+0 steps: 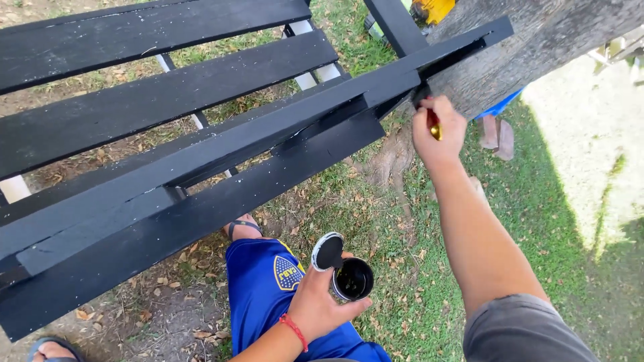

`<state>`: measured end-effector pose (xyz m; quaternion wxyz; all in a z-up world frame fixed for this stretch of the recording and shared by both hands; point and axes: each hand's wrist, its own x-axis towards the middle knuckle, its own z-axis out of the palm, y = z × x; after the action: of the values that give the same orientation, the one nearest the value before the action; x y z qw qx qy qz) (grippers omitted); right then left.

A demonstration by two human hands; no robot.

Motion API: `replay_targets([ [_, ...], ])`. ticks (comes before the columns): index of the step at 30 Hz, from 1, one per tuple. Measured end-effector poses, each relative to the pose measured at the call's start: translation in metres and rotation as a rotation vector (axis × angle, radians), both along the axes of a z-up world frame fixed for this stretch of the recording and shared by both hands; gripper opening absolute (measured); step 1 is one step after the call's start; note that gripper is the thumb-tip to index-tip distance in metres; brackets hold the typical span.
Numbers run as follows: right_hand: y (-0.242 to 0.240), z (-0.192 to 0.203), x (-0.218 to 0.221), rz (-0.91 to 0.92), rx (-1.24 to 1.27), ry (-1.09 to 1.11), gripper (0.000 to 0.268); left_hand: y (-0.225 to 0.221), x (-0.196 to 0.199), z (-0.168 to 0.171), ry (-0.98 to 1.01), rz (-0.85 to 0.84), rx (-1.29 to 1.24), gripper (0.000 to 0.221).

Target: Painting a wooden bench with black paint using a paintbrush.

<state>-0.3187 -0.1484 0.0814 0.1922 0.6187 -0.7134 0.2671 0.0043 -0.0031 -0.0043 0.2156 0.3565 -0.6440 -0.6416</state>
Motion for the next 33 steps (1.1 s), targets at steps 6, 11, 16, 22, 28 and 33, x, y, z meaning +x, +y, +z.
replay_targets([
  [6, -0.031, 0.009, -0.031, 0.117, -0.158, -0.143, 0.019, 0.001, 0.003, 0.002, 0.002, -0.014, -0.003, 0.066],
  [11, -0.027, 0.045, -0.028, -0.166, -0.282, -0.326, 0.009, 0.0, 0.004, 0.004, 0.004, -0.01, -0.003, 0.065],
  [16, 0.003, 0.068, -0.031, -0.052, -0.421, -0.182, 0.01, 0.002, 0.006, -0.001, 0.041, 0.008, -0.018, 0.065],
  [22, 0.012, 0.08, 0.032, -0.343, 0.116, -0.296, 0.015, 0.003, 0.001, -0.004, 0.062, 0.015, -0.043, 0.066],
  [28, -0.017, 0.077, -0.017, -0.239, -0.17, -0.618, 0.021, 0.004, 0.005, -0.003, 0.041, -0.003, -0.047, 0.066],
  [33, 0.008, 0.084, -0.033, 0.076, -0.438, -0.398, 0.015, 0.001, 0.003, 0.0, 0.034, 0.002, -0.008, 0.065],
])
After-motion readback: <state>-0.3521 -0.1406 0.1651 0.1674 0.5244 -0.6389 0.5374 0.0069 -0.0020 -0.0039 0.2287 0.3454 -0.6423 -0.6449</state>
